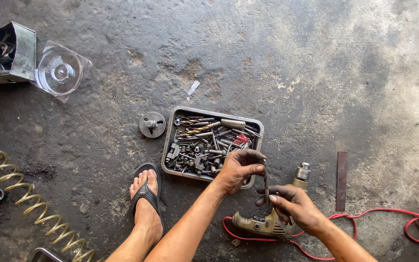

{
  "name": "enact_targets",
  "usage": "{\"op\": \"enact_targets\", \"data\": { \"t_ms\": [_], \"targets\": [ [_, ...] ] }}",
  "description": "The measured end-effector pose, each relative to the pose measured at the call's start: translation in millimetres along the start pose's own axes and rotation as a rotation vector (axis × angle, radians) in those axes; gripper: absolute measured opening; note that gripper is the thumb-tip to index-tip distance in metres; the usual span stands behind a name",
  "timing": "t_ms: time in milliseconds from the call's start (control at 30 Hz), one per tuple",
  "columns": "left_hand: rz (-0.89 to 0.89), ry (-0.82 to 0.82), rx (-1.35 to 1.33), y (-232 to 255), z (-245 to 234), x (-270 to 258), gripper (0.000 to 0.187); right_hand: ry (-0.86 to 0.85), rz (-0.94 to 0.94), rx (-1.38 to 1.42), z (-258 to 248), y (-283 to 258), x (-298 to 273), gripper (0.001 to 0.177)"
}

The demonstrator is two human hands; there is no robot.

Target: The person selects a drill bit from a metal tray and inserts it into a power drill. They then retrieve a rectangular metal sheet from a wall rack and place it on the floor. The person uses the power drill to create holes in the metal sheet while holding it steady with their foot.

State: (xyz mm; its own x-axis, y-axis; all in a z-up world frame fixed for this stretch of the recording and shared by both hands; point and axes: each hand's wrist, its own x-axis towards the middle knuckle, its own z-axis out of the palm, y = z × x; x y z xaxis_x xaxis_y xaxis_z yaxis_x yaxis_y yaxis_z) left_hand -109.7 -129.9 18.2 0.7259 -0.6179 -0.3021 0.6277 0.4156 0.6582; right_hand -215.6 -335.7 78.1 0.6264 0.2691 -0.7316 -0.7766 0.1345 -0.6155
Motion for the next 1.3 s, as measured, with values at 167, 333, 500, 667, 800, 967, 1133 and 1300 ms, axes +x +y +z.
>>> {"op": "enact_targets", "data": {
  "t_ms": [167, 333, 500, 667, 800, 967, 1133, 1300],
  "targets": [
    [-0.045, 0.096, -0.117, 0.9, -4.7, 5.1, 0.022, -0.095, -0.025, 0.16, 7.4, -17.0, -11.2, 0.047],
    [-0.079, 0.163, -0.136, -6.1, -11.2, 4.8, 0.026, -0.124, -0.02, 0.226, 9.1, -22.7, -14.3, 0.051],
    [-0.07, 0.15, -0.132, -11.7, -15.0, 4.1, 0.029, -0.117, -0.006, 0.229, 9.8, -22.7, -13.6, 0.055],
    [-0.071, 0.137, -0.136, -3.4, -6.5, 2.0, 0.031, -0.082, 0.018, 0.204, 7.1, -15.2, -11.1, 0.053],
    [-0.071, 0.118, -0.152, -6.0, -6.1, 2.2, 0.033, -0.019, 0.027, 0.159, 3.9, -3.6, -7.3, 0.048],
    [-0.09, 0.11, -0.155, -4.5, -3.4, 1.5, 0.03, 0.044, 0.043, 0.114, 3.0, 1.9, -3.5, 0.038],
    [-0.083, 0.072, -0.123, -0.1, 1.5, 0.7, 0.027, 0.076, 0.047, 0.052, 0.8, 5.4, -1.6, 0.031],
    [-0.095, 0.06, -0.094, -6.2, -1.8, 1.0, 0.024, 0.095, 0.021, -0.02, 1.2, 7.9, -1.9, 0.03]
  ]
}}
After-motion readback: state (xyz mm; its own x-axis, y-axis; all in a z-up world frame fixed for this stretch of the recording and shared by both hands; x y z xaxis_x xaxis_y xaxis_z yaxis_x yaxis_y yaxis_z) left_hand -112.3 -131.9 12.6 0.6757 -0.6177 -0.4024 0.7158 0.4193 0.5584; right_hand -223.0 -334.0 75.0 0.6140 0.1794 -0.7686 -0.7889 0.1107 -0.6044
